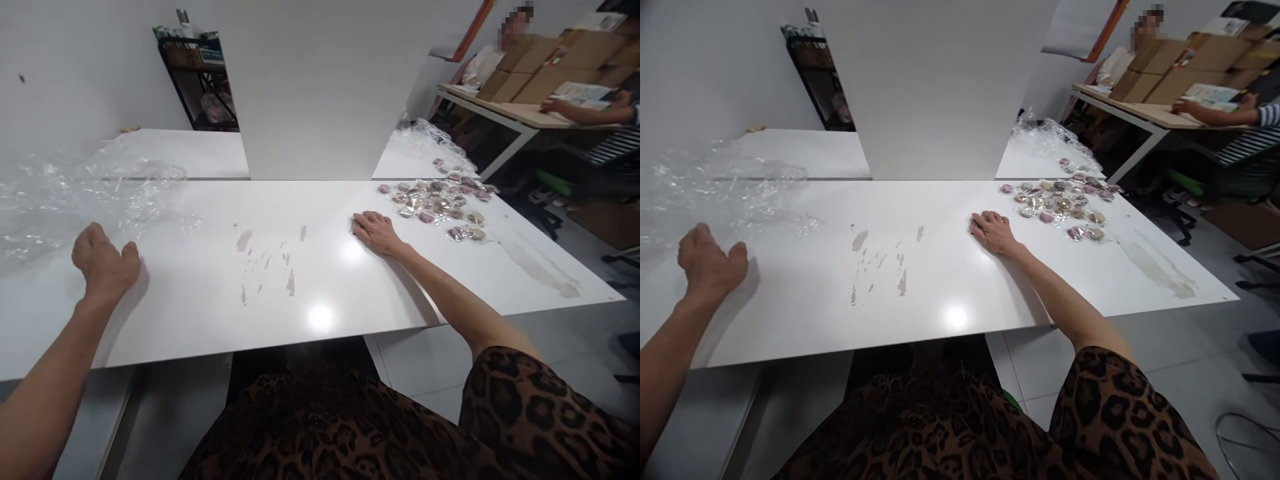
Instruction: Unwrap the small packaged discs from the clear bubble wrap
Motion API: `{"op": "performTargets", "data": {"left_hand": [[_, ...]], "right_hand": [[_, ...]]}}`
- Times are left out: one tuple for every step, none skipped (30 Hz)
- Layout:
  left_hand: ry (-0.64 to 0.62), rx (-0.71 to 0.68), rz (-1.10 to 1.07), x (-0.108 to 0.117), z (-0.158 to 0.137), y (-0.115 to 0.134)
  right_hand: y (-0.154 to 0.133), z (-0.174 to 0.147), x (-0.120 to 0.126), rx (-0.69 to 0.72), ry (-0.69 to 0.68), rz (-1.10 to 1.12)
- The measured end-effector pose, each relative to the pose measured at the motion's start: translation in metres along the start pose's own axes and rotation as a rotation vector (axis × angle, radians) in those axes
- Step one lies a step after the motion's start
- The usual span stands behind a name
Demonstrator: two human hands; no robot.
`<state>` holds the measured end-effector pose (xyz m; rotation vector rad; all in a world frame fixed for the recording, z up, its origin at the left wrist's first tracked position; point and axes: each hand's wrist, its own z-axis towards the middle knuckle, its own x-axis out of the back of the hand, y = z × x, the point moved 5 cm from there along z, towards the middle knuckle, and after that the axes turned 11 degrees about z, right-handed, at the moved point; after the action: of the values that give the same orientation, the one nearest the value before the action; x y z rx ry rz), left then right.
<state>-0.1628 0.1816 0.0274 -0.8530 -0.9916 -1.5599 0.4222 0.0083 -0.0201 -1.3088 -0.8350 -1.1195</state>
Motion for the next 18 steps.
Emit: {"op": "performTargets", "data": {"left_hand": [[0.019,-0.013,-0.010,0.000,-0.009,0.007],[0.032,-0.023,-0.019,0.000,-0.018,0.016],[0.041,-0.036,-0.030,-0.001,-0.026,0.025],[0.034,-0.072,-0.046,-0.002,-0.034,0.037],[0.025,-0.105,-0.060,-0.004,-0.042,0.049],[0.016,-0.132,-0.073,-0.005,-0.049,0.060],[0.005,-0.157,-0.085,-0.006,-0.056,0.071],[-0.006,-0.178,-0.093,-0.006,-0.063,0.081],[-0.014,-0.196,-0.100,-0.006,-0.070,0.090],[-0.023,-0.212,-0.107,-0.006,-0.076,0.098],[-0.030,-0.224,-0.113,-0.007,-0.082,0.104],[-0.038,-0.228,-0.119,-0.007,-0.087,0.108],[-0.052,-0.225,-0.122,-0.009,-0.091,0.111],[-0.068,-0.217,-0.123,-0.011,-0.094,0.113],[-0.083,-0.208,-0.123,-0.014,-0.097,0.114],[-0.087,-0.197,-0.123,-0.017,-0.098,0.114],[-0.080,-0.190,-0.126,-0.019,-0.098,0.114],[-0.062,-0.189,-0.132,-0.021,-0.098,0.114]], "right_hand": [[0.024,-0.001,0.007,-0.023,0.002,-0.028],[0.046,-0.002,0.013,-0.044,0.004,-0.055],[0.067,-0.003,0.020,-0.066,0.006,-0.080],[0.085,-0.003,0.026,-0.089,0.011,-0.101],[0.100,-0.004,0.032,-0.111,0.025,-0.116],[0.113,-0.006,0.038,-0.130,0.050,-0.126],[0.124,-0.009,0.044,-0.144,0.083,-0.125],[0.133,-0.013,0.051,-0.157,0.124,-0.111],[0.141,-0.020,0.057,-0.179,0.180,-0.083],[0.149,-0.029,0.063,-0.220,0.253,-0.041],[0.159,-0.041,0.068,-0.287,0.339,0.015],[0.170,-0.055,0.072,-0.377,0.438,0.083],[0.181,-0.071,0.075,-0.482,0.541,0.163],[0.193,-0.088,0.075,-0.586,0.635,0.254],[0.204,-0.103,0.074,-0.679,0.715,0.353],[0.214,-0.115,0.070,-0.749,0.778,0.449],[0.222,-0.122,0.067,-0.796,0.824,0.528],[0.230,-0.126,0.063,-0.822,0.849,0.578]]}}
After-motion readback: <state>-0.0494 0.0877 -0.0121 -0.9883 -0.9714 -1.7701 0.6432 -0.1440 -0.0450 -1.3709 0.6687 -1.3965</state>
